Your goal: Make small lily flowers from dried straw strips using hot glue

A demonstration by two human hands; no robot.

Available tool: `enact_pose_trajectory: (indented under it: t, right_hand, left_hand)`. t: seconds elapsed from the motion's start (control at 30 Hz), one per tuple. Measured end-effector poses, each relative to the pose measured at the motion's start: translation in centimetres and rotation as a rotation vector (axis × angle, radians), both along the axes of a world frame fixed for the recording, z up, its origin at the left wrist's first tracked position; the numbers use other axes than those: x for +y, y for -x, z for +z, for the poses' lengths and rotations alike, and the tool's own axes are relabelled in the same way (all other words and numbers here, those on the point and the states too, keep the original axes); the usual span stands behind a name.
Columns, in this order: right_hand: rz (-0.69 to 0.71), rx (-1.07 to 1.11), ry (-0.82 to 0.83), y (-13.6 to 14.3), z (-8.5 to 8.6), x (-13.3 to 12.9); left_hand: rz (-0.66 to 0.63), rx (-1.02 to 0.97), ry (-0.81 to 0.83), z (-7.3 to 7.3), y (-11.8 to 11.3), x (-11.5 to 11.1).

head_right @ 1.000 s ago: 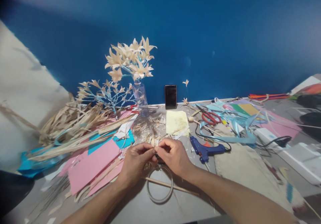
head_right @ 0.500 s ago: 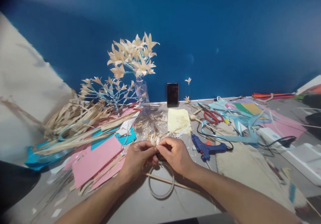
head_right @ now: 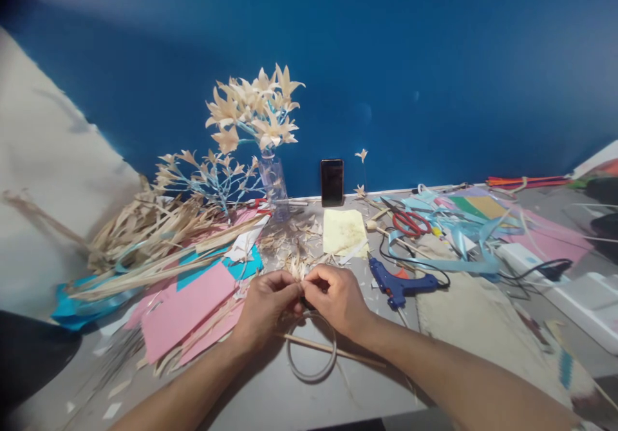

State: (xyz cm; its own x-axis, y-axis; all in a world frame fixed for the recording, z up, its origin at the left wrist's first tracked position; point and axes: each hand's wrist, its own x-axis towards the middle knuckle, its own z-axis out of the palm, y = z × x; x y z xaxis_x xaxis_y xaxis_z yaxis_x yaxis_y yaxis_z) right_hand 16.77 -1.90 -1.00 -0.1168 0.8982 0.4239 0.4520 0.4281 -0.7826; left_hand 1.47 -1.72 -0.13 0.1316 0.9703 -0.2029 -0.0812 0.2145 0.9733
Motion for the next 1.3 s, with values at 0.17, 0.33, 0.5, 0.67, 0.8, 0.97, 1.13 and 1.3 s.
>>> enact_pose_trajectory:
  t: [0.17,0.33,0.5,0.67,0.8,0.97,1.13,1.3]
  right_hand:
    - [0.004,-0.101,-0.154,-0.1,-0.2,0.0]
    - [0.010,-0.099,-0.171,-0.2,-0.2,-0.1]
    - [0.022,-0.023,-0.135,0.0,0.2,-0.2]
    - [0.067,-0.019,-0.168,-0.1,-0.1,-0.1]
    - [0.077,-0.008,-0.145,-0.2,-0.2,0.0]
    - [0.070,0.061,-0.043,0.0,0.1,-0.1]
    - [0.100,0.141,0.063,-0.2,0.2,0.1]
    - [0.140,0.159,0.126,-0.6,0.9,0.2]
  left_hand:
    - [0.009,-0.001,-0.034,0.0,0.0,-0.1]
    - [0.026,0.024,-0.090,-0.1,0.0,-0.2]
    - [0.017,0.045,-0.096,-0.4,0.2,-0.1]
    - [0.034,0.056,-0.108,-0.6,0.3,0.1]
    - [0.040,0.060,-0.101,-0.5,0.2,0.1]
    - [0.027,0.052,-0.078,-0.5,0.2,0.1]
    - [0.058,0.065,-0.138,-0.7,0.3,0.4]
    - [0.066,0.226,-0.308,-0.7,0.4,0.4]
